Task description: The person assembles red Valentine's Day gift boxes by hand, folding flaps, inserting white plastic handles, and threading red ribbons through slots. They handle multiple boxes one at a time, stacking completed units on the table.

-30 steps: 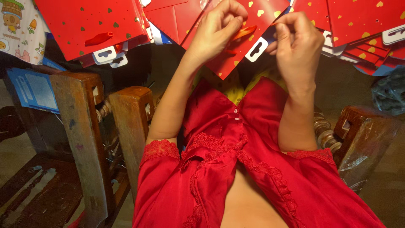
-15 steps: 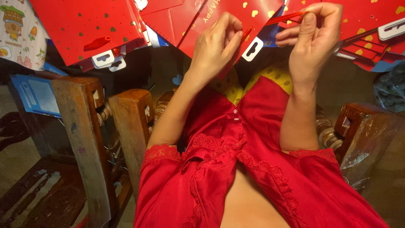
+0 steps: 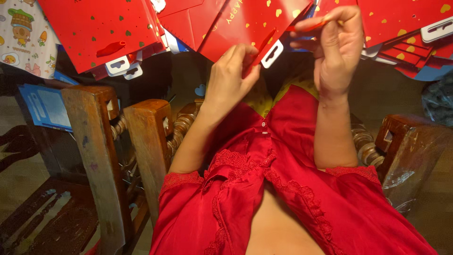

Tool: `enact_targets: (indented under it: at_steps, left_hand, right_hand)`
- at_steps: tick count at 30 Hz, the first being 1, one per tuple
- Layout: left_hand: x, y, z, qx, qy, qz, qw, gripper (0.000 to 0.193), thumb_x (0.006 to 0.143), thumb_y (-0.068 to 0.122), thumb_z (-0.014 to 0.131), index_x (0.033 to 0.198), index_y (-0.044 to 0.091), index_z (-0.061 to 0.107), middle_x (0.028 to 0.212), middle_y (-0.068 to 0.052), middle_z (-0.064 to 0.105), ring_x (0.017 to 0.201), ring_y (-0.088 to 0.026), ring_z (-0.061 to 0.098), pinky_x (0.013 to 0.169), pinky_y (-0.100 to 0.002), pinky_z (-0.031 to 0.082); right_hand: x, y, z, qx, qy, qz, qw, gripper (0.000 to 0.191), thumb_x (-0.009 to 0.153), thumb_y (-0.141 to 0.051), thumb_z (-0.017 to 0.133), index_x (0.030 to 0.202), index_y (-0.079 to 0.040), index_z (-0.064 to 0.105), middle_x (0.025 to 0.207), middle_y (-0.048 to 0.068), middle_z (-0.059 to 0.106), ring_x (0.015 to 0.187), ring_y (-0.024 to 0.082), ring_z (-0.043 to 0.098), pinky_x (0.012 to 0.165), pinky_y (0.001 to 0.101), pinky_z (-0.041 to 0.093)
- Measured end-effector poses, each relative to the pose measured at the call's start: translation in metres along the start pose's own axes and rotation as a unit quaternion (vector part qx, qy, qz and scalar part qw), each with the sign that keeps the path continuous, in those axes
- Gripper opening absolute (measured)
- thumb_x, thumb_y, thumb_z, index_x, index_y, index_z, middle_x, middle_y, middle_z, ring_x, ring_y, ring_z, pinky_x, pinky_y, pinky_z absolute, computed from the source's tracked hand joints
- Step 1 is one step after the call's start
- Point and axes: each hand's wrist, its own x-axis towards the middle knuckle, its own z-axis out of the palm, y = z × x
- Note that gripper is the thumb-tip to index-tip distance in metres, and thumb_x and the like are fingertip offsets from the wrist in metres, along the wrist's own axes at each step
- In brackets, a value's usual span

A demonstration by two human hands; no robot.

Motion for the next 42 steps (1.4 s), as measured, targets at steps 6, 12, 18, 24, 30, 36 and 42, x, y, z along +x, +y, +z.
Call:
enact_targets:
  at_steps: [6, 12, 18, 24, 30, 36, 42]
  left_hand:
    - [0.002, 0.008, -0.015, -0.017, 0.053, -0.022, 0.998, 0.008, 0.093, 0.005, 0.075, 0.097, 0.002, 0.069, 0.090, -0.009, 0.071, 0.072, -0.020, 0.072, 0.066, -0.032, 0.059]
    - [0.005, 0.037, -0.039, 0.038, 0.081, 0.060, 0.994, 0.011, 0.094, 0.005, 0.077, 0.100, 0.004, 0.069, 0.092, -0.007, 0.069, 0.080, -0.022, 0.072, 0.072, -0.033, 0.058]
    - [-0.002, 0.069, -0.069, 0.152, 0.087, 0.132, 0.976, 0.016, 0.094, 0.004, 0.081, 0.106, 0.007, 0.070, 0.099, -0.006, 0.070, 0.090, -0.023, 0.068, 0.078, -0.034, 0.056]
    - [0.001, 0.083, -0.091, 0.195, 0.160, 0.121, 0.960, 0.020, 0.099, 0.005, 0.082, 0.114, 0.009, 0.069, 0.108, -0.005, 0.069, 0.100, -0.024, 0.067, 0.086, -0.033, 0.056]
    - [0.004, 0.085, -0.098, 0.189, 0.188, 0.111, 0.957, 0.018, 0.101, 0.003, 0.082, 0.114, 0.009, 0.069, 0.109, -0.005, 0.068, 0.102, -0.024, 0.066, 0.091, -0.034, 0.054]
    - [0.001, 0.090, -0.102, 0.188, 0.186, 0.127, 0.956, 0.020, 0.100, 0.001, 0.081, 0.113, 0.009, 0.070, 0.110, -0.005, 0.067, 0.104, -0.024, 0.065, 0.092, -0.035, 0.053]
    - [-0.001, 0.095, -0.105, 0.220, 0.108, 0.156, 0.957, 0.019, 0.096, 0.004, 0.082, 0.110, 0.009, 0.070, 0.106, -0.004, 0.067, 0.106, -0.026, 0.065, 0.093, -0.037, 0.054]
  right_hand:
    - [-0.001, -0.016, 0.018, -0.168, -0.189, -0.050, 0.966, 0.016, 0.112, -0.014, 0.057, 0.116, 0.000, 0.063, 0.112, 0.017, 0.072, 0.103, 0.024, 0.071, 0.097, 0.0332, 0.056]
    - [0.004, -0.016, 0.038, -0.369, -0.291, -0.147, 0.870, 0.019, 0.099, -0.012, 0.061, 0.104, 0.004, 0.071, 0.103, 0.016, 0.072, 0.094, 0.033, 0.068, 0.089, 0.0399, 0.055]
    - [0.017, -0.012, 0.036, -0.453, -0.298, -0.082, 0.836, 0.036, 0.104, -0.024, 0.056, 0.081, 0.001, 0.064, 0.078, 0.016, 0.062, 0.074, 0.033, 0.062, 0.072, 0.0415, 0.049]
    - [0.011, -0.050, 0.055, -0.496, -0.291, -0.130, 0.808, 0.032, 0.105, -0.030, 0.061, 0.102, 0.000, 0.072, 0.092, 0.015, 0.067, 0.086, 0.035, 0.063, 0.078, 0.0466, 0.048]
    - [-0.007, -0.099, 0.064, -0.500, -0.293, -0.221, 0.784, 0.037, 0.102, -0.035, 0.066, 0.120, -0.005, 0.073, 0.127, 0.013, 0.071, 0.132, 0.038, 0.063, 0.118, 0.0576, 0.038]
    - [-0.001, -0.099, 0.066, -0.538, -0.183, -0.325, 0.756, 0.056, 0.101, -0.042, 0.074, 0.134, 0.001, 0.060, 0.139, 0.026, 0.060, 0.140, 0.047, 0.052, 0.121, 0.0685, 0.024]
    - [0.009, -0.089, 0.076, -0.625, -0.187, -0.305, 0.694, 0.039, 0.102, -0.019, 0.080, 0.134, -0.002, 0.065, 0.129, 0.015, 0.072, 0.132, 0.037, 0.061, 0.121, 0.0695, 0.021]
